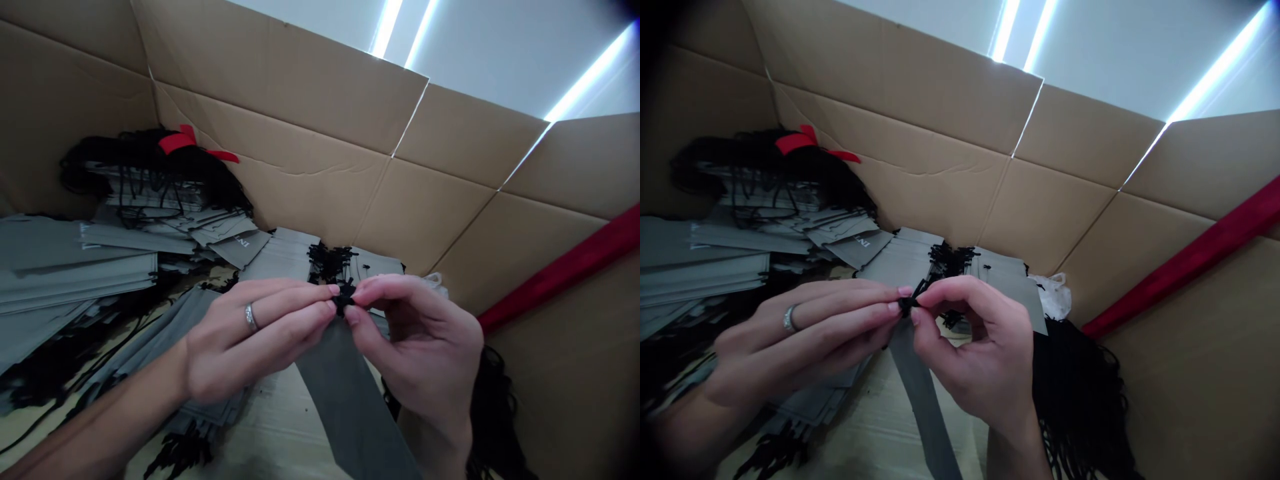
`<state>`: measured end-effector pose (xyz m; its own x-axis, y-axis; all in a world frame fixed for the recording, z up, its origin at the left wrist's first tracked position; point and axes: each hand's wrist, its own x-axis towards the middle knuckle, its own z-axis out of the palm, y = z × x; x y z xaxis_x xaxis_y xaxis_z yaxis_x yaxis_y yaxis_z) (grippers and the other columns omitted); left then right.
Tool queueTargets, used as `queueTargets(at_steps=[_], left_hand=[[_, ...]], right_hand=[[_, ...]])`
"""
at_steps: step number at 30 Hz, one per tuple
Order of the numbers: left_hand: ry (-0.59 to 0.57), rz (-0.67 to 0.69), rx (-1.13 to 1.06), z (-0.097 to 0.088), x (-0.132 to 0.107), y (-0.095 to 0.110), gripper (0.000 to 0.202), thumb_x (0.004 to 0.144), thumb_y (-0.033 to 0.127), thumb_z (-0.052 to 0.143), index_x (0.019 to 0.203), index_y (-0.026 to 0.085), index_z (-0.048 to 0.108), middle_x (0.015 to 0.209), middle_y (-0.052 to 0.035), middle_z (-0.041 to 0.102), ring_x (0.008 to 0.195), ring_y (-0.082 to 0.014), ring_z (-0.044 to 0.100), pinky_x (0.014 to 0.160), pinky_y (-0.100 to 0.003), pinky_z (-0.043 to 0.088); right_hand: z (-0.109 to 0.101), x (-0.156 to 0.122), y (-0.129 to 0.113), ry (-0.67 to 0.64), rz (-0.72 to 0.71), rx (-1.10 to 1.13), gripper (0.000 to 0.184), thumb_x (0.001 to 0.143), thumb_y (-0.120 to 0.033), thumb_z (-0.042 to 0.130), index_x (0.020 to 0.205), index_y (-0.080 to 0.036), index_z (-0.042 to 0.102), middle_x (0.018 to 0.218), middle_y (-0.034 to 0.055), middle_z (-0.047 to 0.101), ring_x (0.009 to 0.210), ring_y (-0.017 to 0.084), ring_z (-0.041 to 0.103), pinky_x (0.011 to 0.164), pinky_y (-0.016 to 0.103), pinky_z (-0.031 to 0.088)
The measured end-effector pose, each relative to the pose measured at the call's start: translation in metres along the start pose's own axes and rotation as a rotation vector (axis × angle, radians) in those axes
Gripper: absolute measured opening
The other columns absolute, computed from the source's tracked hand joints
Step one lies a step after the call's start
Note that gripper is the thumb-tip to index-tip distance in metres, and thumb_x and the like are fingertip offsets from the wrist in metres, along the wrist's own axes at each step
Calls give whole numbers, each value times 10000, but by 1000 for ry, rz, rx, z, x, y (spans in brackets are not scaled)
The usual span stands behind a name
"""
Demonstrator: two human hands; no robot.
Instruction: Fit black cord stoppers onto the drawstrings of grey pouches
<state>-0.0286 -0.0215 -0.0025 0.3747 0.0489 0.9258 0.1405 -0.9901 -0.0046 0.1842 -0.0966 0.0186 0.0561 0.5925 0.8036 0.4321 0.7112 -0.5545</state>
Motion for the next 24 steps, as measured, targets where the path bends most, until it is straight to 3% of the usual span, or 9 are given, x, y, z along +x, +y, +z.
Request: queueTargets(at_steps=[3,5,8,12,18,24], left_hand=[[11,112,150,2,-4,-2,227,984,183,867,1196,140,797,1244,-117,876,1101,-228,870,1094,-311,725],[42,116,137,5,-2,-3,203,951,171,891,1124,128,793,1146,-112,889,1004,-207,879,1037,-278,737],[88,-11,15,11,4,-1,176,912,149,886,1047,179,778,1059,-53,889,872,-148,866,913,-198,738],[172,-185,-182,16,11,4,157,882,120,833,975,229,767,989,5,882,815,-128,852,813,-193,736],[174,-258,-409,15,17,0,167,821,45,810,889,198,795,961,-14,882,780,-124,836,721,-165,694],[121,-242,-502,13,20,-4,159,807,19,813,864,166,791,997,-35,878,801,-120,829,738,-172,677]], right_hand=[[1,-1,0,-19,-13,-46,278,893,-23,820,1024,-267,814,943,-9,819,862,155,785,756,265,658],[2,-2,1,-24,-41,-72,285,894,-20,814,1027,-271,817,946,-9,819,890,164,787,797,287,656],[4,-2,1,-12,-82,-72,304,892,-10,803,1043,-273,818,942,-1,815,900,185,783,806,323,654],[7,-1,1,12,-125,-24,308,881,-3,798,1043,-265,814,930,7,810,882,191,771,794,342,651],[11,1,1,47,-170,-6,277,873,-23,806,1010,-263,807,893,18,806,818,204,776,738,360,670],[11,1,1,66,-184,-8,282,876,-23,798,1018,-266,806,899,23,810,823,215,779,736,379,675]])
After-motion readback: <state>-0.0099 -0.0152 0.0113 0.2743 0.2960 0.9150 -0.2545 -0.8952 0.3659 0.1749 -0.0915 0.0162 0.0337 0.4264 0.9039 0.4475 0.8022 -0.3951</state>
